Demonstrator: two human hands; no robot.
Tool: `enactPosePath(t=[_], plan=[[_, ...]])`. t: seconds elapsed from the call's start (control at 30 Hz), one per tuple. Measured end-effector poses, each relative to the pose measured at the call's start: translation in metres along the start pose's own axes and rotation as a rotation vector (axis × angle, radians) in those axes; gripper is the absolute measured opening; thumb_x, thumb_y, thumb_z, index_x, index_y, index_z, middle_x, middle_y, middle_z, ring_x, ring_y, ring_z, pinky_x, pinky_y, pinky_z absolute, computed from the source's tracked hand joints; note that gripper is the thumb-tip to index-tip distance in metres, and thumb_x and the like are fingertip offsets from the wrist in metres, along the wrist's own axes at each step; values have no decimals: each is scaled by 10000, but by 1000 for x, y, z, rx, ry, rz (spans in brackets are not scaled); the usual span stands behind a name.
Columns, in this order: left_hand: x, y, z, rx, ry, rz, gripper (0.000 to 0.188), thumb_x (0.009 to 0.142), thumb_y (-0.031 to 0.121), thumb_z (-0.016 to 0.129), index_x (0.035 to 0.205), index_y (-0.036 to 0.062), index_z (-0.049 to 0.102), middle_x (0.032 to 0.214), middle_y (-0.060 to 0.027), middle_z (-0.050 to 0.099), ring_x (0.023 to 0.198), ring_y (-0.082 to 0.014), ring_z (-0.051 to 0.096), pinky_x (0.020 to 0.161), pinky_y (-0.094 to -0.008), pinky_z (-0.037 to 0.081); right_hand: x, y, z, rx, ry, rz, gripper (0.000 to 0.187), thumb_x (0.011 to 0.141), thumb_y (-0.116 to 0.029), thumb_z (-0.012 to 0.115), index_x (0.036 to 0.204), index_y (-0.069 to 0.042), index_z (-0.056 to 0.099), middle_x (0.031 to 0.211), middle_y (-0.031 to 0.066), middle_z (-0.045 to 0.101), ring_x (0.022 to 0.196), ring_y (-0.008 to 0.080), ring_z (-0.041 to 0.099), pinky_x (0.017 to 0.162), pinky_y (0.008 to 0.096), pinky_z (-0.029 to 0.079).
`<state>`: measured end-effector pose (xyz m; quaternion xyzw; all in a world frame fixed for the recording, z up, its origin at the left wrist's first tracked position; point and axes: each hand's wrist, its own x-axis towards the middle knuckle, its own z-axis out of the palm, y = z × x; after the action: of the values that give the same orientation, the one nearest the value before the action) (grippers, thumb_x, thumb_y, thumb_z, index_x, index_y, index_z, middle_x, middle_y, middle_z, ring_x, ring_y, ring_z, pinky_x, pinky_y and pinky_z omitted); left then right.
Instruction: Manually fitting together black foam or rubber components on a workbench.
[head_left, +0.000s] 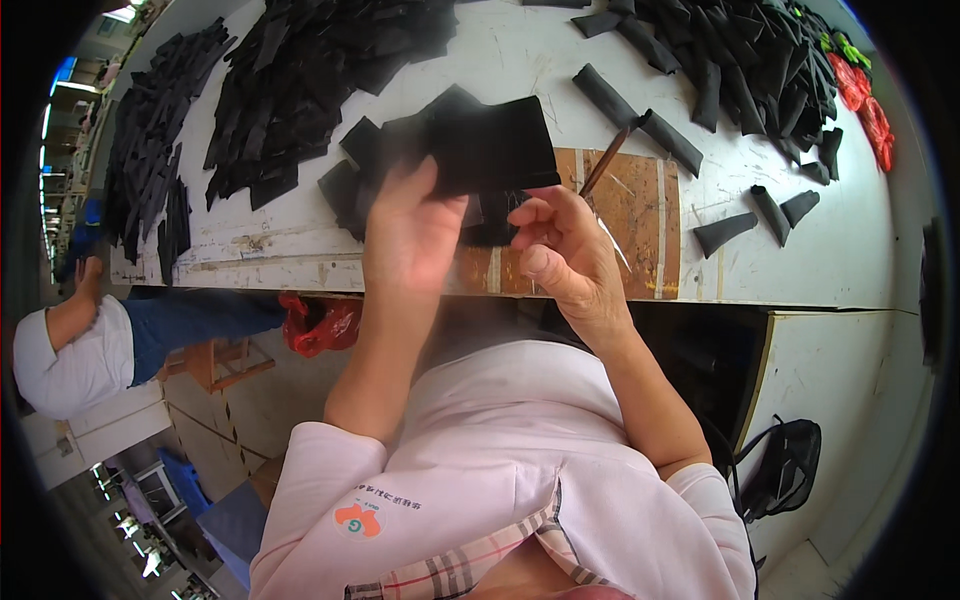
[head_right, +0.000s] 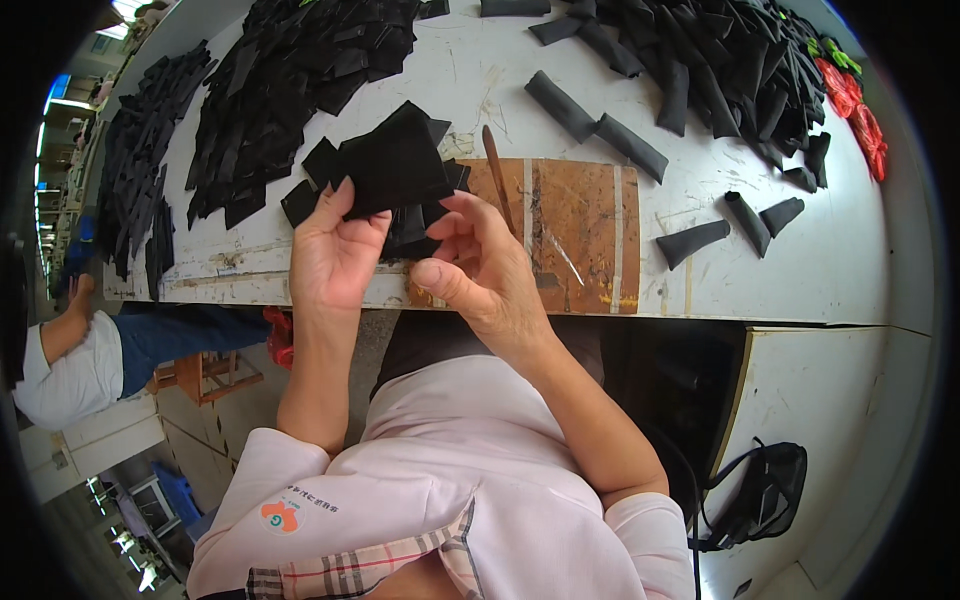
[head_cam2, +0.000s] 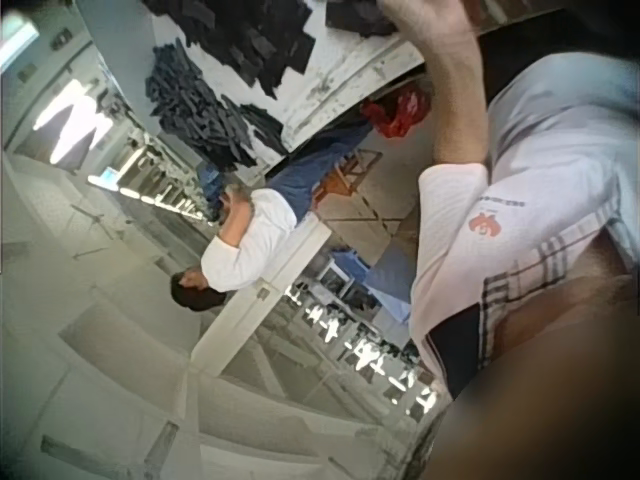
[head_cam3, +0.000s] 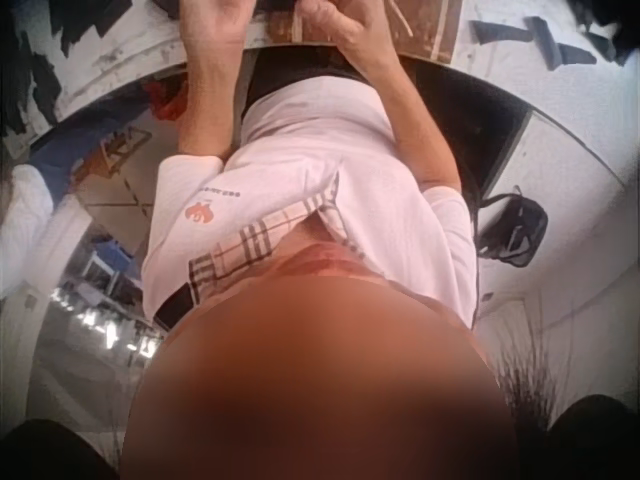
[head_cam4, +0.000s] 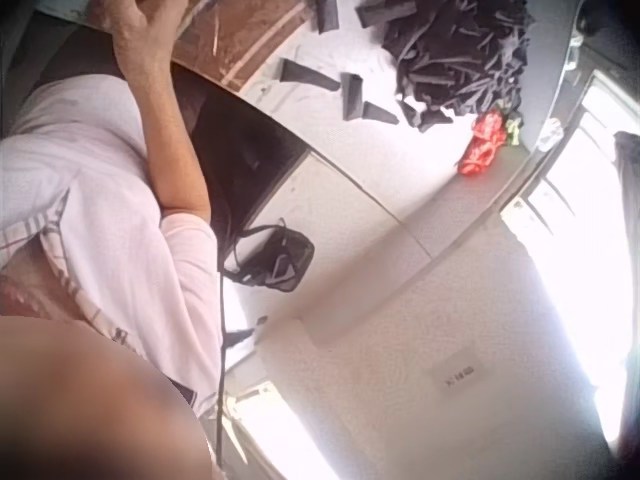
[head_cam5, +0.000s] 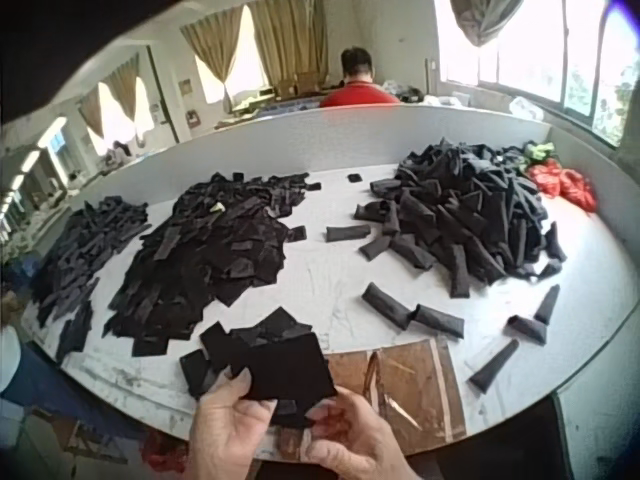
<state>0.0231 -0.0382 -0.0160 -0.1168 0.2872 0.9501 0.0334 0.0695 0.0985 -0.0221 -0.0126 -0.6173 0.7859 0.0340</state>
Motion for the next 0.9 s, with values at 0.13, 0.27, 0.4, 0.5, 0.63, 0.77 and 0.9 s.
enactPosePath(t=[0.13,0.27,0.4,0.5,0.63,0.77,0.9], plan=[[-37,-30,-10,-50,140,-196,202,811,40,547,1012,46,522,960,-43,576,934,-177,530,783,-307,421,-1,0,7,166,71,105,176,769,-122,633,890,2,601,620,13,522,538,96,483,497,239,412],[-51,-46,-33,196,139,-350,239,804,120,584,1022,45,520,909,-24,573,832,-130,530,714,-274,423,-3,8,-5,-457,132,-185,56,681,-41,667,699,-11,623,588,72,507,474,156,476,442,263,369],[-67,-44,-22,686,145,-65,225,829,187,556,981,23,531,878,-32,564,784,-98,528,666,-225,416,-7,9,-15,-614,155,-259,88,679,-28,687,693,3,606,566,32,456,477,100,400,431,248,326],[-73,-34,-2,743,-22,55,239,836,200,544,966,0,527,841,-34,566,735,-92,532,626,-206,412,-7,11,-22,-821,140,-384,116,621,18,685,681,-6,588,568,59,454,465,147,424,437,255,342],[-65,-30,9,831,-54,28,184,826,165,547,901,-2,543,762,-32,579,645,-81,533,563,-190,410,-6,17,-26,-882,148,-467,165,569,43,671,694,-15,580,586,78,466,472,201,452,446,273,370],[-53,-31,7,756,44,-122,128,803,125,560,823,-1,567,694,-27,580,573,-63,522,504,-172,404,-8,16,-33,-1151,37,-561,231,518,-11,659,729,-16,564,718,64,518,659,238,530,522,311,439],[-44,-37,-10,867,-3,53,67,771,64,595,761,-1,578,645,-19,571,515,-43,497,461,-151,390,-15,0,-33,-835,-184,-251,365,591,-216,741,820,6,564,812,76,532,767,221,539,583,295,460]])
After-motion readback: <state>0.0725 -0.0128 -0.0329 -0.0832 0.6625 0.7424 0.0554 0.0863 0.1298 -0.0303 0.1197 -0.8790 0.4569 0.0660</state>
